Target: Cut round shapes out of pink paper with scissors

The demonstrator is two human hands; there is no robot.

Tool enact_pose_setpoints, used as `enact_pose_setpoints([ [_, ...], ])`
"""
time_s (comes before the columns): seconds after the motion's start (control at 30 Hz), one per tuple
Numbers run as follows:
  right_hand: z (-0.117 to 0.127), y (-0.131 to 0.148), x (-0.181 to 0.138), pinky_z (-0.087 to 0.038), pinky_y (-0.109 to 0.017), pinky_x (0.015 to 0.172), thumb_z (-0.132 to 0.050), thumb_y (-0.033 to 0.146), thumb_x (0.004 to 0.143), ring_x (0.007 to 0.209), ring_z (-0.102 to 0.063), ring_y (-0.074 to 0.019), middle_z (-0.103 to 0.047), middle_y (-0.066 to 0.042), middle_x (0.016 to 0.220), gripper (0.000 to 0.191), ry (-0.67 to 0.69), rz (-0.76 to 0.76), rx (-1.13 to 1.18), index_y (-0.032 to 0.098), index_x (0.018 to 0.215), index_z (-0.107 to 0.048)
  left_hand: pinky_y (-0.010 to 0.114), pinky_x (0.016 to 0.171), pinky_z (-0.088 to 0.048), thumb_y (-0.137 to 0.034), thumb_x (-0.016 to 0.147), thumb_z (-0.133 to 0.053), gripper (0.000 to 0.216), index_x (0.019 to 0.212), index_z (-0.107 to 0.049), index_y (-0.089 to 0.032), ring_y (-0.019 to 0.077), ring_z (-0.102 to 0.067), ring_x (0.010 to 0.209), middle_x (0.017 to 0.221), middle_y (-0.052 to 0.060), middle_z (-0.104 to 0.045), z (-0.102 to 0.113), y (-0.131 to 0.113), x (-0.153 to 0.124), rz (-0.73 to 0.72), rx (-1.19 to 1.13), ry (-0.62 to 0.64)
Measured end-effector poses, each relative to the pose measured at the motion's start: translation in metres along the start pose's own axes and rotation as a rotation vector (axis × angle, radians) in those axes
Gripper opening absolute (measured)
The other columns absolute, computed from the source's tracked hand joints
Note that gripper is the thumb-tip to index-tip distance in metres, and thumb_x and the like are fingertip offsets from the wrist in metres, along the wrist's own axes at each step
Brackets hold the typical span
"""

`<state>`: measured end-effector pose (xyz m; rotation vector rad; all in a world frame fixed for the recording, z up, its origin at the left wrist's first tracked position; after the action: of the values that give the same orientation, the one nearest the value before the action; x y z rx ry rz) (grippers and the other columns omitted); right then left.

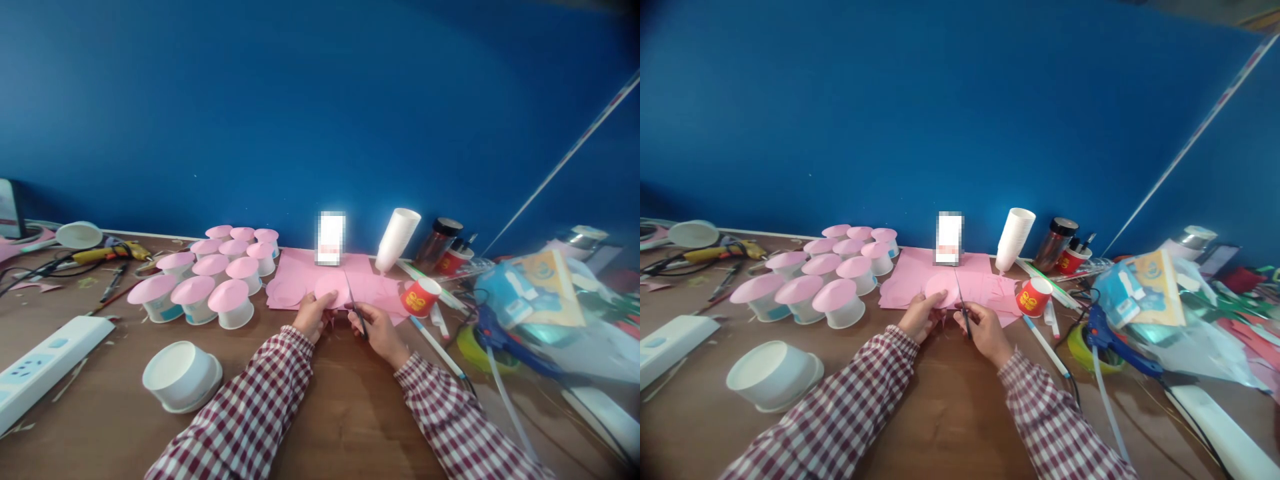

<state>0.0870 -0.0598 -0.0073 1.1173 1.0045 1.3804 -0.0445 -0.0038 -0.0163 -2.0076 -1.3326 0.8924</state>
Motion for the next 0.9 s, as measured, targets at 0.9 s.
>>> enact_pose_setpoints([
  [0.9, 0.0012, -0.0014, 0.0008, -0.041, -0.023, 0.048, -0.059, 0.043, 0.080, 0.051, -0.048, -0.0103, -0.050, 0.003, 0.059, 0.037, 0.004, 0.002, -0.030, 0.013, 0.101, -0.062, 0.015, 0.040, -0.042, -0.018, 0.064, -0.073, 0.021, 0.077, -0.060, -0.008, 0.0057, -0.050, 0.045, 0.061, 0.002, -0.059, 0.0001, -0.0003, 0.0001, 0.013, -0.028, -0.027],
])
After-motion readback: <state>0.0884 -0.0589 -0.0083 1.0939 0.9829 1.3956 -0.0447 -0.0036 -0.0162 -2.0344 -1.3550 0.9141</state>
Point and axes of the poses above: each hand's wrist, its own x-axis towards the middle knuckle, its own z-axis out of the back of the hand, y = z × x, the point moved 4 cm from there along x, towards the middle knuckle
